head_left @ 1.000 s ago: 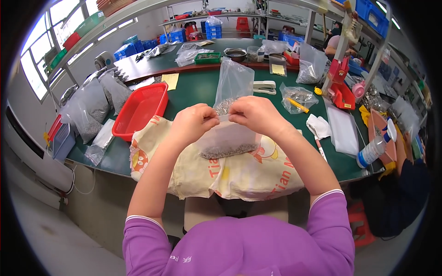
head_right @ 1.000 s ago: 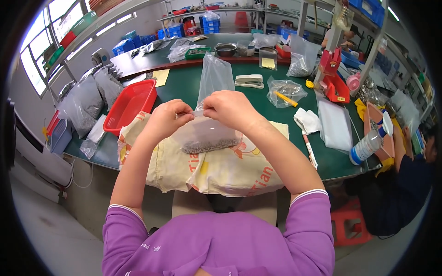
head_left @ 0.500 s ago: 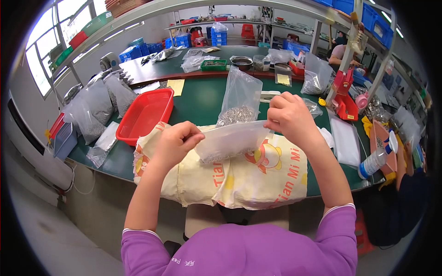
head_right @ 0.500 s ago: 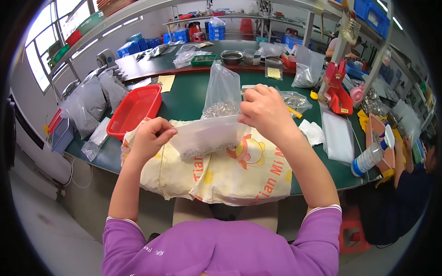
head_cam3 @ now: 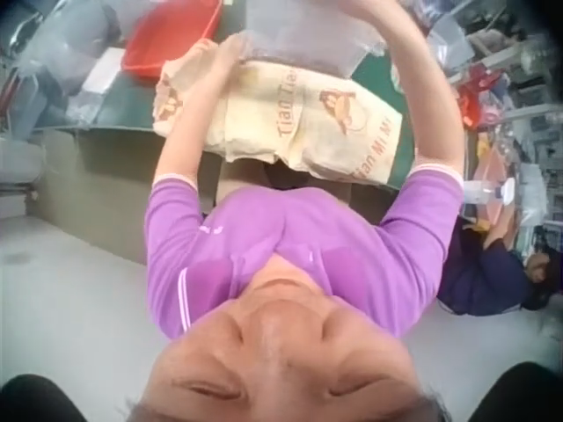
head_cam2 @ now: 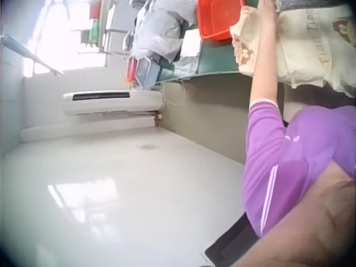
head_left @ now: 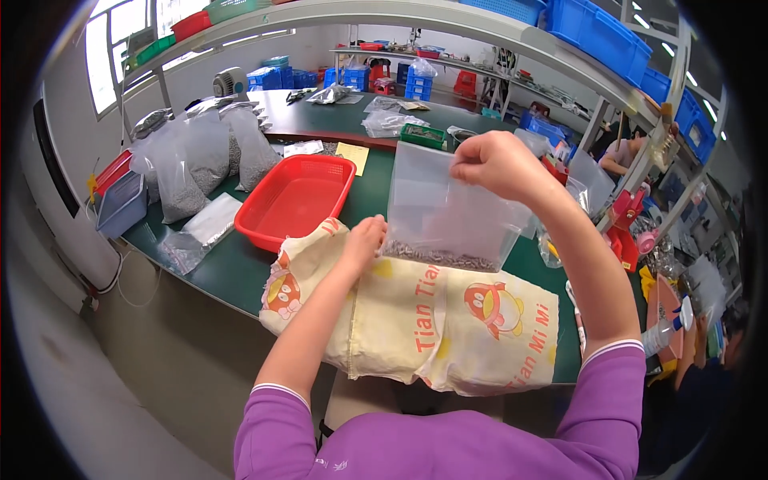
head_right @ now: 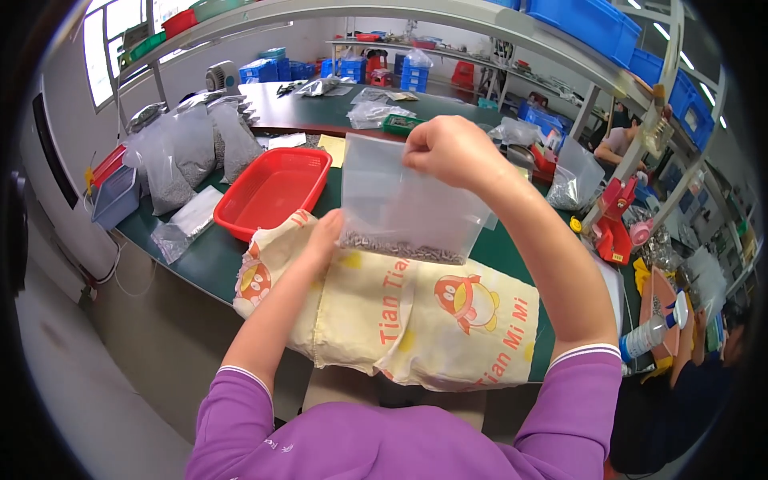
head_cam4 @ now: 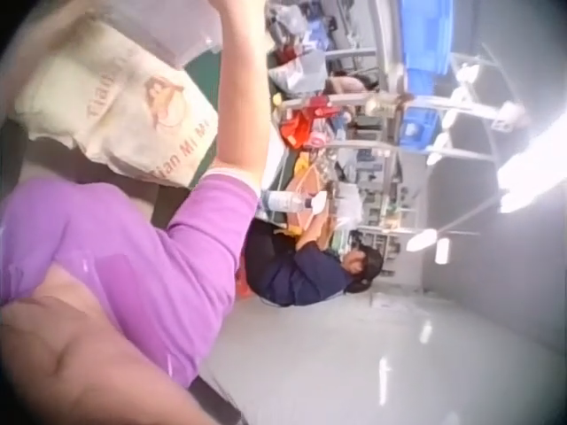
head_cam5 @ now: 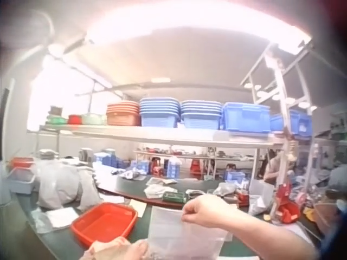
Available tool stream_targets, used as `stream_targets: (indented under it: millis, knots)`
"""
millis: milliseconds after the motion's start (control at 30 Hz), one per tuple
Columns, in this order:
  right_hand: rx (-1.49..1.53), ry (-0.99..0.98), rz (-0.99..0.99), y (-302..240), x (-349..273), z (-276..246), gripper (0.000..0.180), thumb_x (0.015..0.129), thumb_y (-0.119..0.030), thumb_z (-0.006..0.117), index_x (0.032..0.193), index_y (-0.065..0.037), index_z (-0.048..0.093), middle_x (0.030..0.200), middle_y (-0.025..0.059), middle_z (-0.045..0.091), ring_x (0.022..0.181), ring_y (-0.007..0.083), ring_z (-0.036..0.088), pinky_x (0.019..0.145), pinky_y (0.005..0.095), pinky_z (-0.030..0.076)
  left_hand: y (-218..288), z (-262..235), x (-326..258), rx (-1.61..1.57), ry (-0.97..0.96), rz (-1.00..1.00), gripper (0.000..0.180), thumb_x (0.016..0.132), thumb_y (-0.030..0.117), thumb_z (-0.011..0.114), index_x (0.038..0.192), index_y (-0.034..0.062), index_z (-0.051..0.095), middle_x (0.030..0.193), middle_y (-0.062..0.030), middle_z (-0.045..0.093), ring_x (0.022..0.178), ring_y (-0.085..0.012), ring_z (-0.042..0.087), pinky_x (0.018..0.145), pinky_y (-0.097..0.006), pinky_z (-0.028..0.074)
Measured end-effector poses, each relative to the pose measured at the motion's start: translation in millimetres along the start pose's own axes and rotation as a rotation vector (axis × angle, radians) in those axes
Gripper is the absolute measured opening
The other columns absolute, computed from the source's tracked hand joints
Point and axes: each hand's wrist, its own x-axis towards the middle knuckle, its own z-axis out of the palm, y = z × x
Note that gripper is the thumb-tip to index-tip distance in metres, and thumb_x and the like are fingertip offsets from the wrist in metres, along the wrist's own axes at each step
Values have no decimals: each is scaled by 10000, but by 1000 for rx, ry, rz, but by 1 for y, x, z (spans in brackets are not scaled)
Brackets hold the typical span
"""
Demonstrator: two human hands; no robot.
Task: Sorting small metal hardware components, writing on labels, and placing them into sealable plastic bags.
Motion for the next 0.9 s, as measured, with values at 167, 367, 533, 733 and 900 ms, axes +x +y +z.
stream_targets:
  millis: [167,367,533,733,900]
  knots:
    - [-143,57,39,13,99,-1,137,707,-213,677,797,-115,709,727,67,675,703,210,644,658,338,504,-29,23,9,211,-121,152,262,919,253,501,880,13,596,657,-90,596,601,-174,581,596,-317,458]
    - [-323,132,-51,33,208,86,132,708,-213,666,782,-111,704,731,77,671,717,250,644,660,373,501,-21,15,0,358,-132,178,240,921,241,500,905,27,607,686,-83,610,639,-176,591,619,-305,461]
    - [-335,263,-112,57,291,146,111,708,-213,651,750,-117,686,737,92,666,742,269,645,666,412,502,-6,16,-5,489,-177,238,223,898,246,522,924,43,611,856,-142,643,809,-334,608,688,-401,479]
    - [-257,228,-21,65,306,222,375,738,-226,682,1093,-117,631,1026,113,650,979,302,599,853,416,479,-14,16,-6,580,-202,336,201,869,214,528,819,33,601,827,-150,618,809,-329,598,706,-439,479]
    - [-140,555,-240,55,248,183,380,763,-161,652,1128,-85,580,1145,137,578,1056,326,548,892,410,455,-24,16,-3,624,-188,406,144,825,170,565,816,41,626,839,-117,586,861,-306,573,734,-422,482]
